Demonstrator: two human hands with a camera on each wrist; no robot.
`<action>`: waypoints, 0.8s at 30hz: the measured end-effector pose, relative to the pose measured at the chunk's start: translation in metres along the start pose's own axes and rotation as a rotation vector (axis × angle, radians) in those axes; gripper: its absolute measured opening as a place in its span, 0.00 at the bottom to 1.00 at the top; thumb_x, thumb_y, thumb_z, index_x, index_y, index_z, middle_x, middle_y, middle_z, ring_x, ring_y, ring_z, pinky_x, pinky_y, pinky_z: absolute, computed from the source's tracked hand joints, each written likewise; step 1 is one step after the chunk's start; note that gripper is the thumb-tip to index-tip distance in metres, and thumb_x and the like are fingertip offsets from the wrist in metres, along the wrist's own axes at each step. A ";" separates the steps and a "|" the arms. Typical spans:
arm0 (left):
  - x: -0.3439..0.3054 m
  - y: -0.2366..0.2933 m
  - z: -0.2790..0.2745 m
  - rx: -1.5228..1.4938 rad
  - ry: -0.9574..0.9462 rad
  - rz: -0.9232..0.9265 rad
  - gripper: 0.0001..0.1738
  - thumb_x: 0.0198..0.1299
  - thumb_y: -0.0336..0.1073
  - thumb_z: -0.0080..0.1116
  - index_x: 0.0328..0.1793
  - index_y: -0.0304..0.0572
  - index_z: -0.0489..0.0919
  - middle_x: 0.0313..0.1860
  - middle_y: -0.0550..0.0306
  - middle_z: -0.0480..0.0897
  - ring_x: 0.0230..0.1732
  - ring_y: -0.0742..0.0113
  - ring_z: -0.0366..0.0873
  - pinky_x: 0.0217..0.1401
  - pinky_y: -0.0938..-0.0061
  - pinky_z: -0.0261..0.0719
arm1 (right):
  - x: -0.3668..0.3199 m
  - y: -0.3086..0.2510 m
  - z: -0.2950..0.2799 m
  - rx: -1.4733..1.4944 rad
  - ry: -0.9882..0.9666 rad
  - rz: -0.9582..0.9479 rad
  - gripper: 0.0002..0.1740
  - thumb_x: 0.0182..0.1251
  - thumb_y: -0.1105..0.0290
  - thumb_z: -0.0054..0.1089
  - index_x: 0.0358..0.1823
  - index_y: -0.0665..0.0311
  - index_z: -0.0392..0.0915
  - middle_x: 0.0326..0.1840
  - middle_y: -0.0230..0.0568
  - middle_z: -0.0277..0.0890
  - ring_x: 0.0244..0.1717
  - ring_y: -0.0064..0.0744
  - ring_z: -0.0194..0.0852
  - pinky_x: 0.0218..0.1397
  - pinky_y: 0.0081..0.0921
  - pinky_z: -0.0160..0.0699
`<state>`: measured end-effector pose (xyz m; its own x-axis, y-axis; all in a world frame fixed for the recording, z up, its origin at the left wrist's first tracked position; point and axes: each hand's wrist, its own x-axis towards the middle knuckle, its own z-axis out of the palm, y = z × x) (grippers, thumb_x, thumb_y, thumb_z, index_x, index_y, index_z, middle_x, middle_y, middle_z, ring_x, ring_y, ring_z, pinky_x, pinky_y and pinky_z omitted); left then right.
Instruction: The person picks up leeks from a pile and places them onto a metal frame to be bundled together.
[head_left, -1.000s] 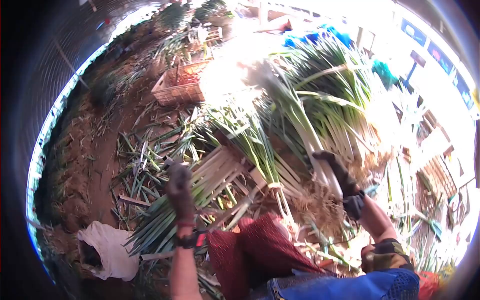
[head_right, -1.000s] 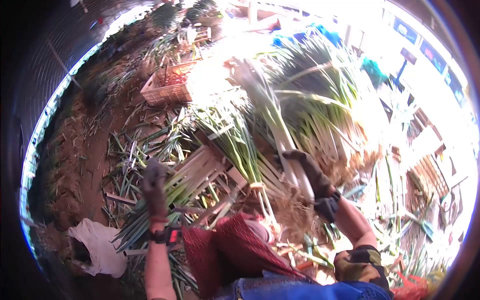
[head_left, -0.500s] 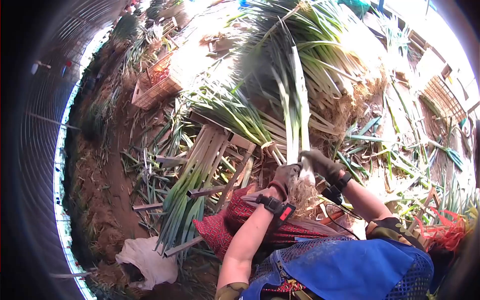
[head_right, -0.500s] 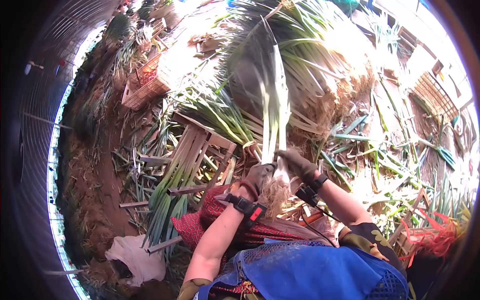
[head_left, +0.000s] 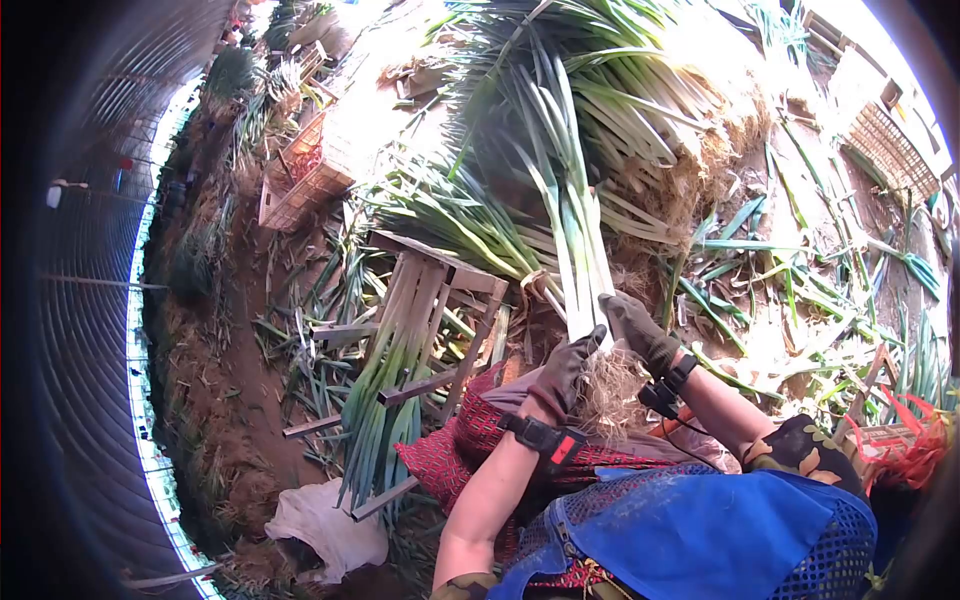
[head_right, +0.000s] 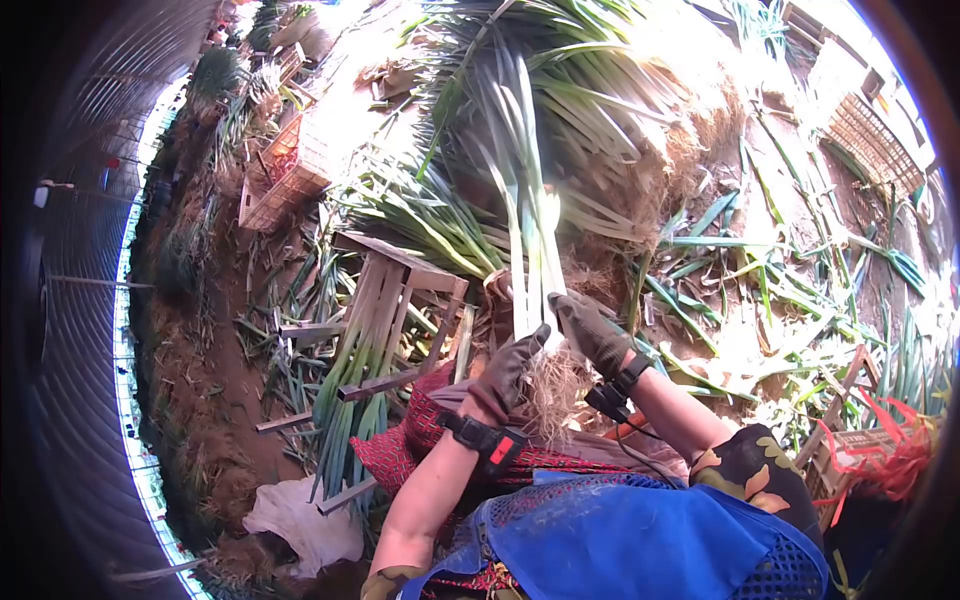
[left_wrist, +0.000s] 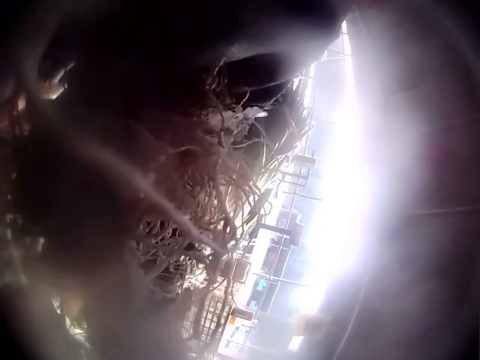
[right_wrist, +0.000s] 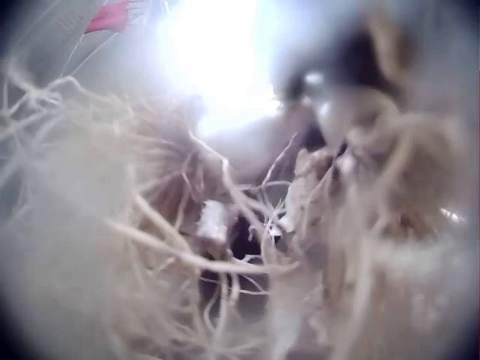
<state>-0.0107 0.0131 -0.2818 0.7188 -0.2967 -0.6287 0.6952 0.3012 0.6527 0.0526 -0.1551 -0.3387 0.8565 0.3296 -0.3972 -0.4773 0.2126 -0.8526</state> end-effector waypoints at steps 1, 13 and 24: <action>-0.005 0.000 0.010 -0.009 0.075 0.064 0.15 0.74 0.42 0.62 0.54 0.36 0.83 0.39 0.66 0.83 0.38 0.80 0.79 0.39 0.76 0.79 | 0.002 0.000 0.002 0.008 0.010 0.035 0.09 0.76 0.63 0.51 0.40 0.58 0.77 0.28 0.24 0.68 0.26 0.18 0.62 0.30 0.21 0.66; -0.048 0.017 0.003 0.295 0.071 0.252 0.10 0.71 0.31 0.60 0.51 0.33 0.84 0.39 0.61 0.87 0.37 0.76 0.82 0.40 0.77 0.83 | -0.056 -0.044 0.008 0.299 0.118 0.105 0.16 0.75 0.70 0.52 0.58 0.70 0.72 0.48 0.50 0.84 0.45 0.35 0.88 0.48 0.27 0.88; -0.065 0.009 -0.012 0.209 -0.240 0.242 0.17 0.72 0.27 0.53 0.65 0.32 0.78 0.52 0.57 0.85 0.49 0.73 0.83 0.54 0.77 0.83 | -0.035 0.003 0.033 -0.521 -0.221 -0.246 0.14 0.76 0.62 0.46 0.43 0.69 0.70 0.31 0.52 0.71 0.38 0.51 0.73 0.45 0.41 0.74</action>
<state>-0.0513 0.0462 -0.2403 0.8230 -0.4503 -0.3463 0.4726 0.2046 0.8572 0.0147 -0.1358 -0.3161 0.8416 0.5228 -0.1358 -0.0646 -0.1522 -0.9862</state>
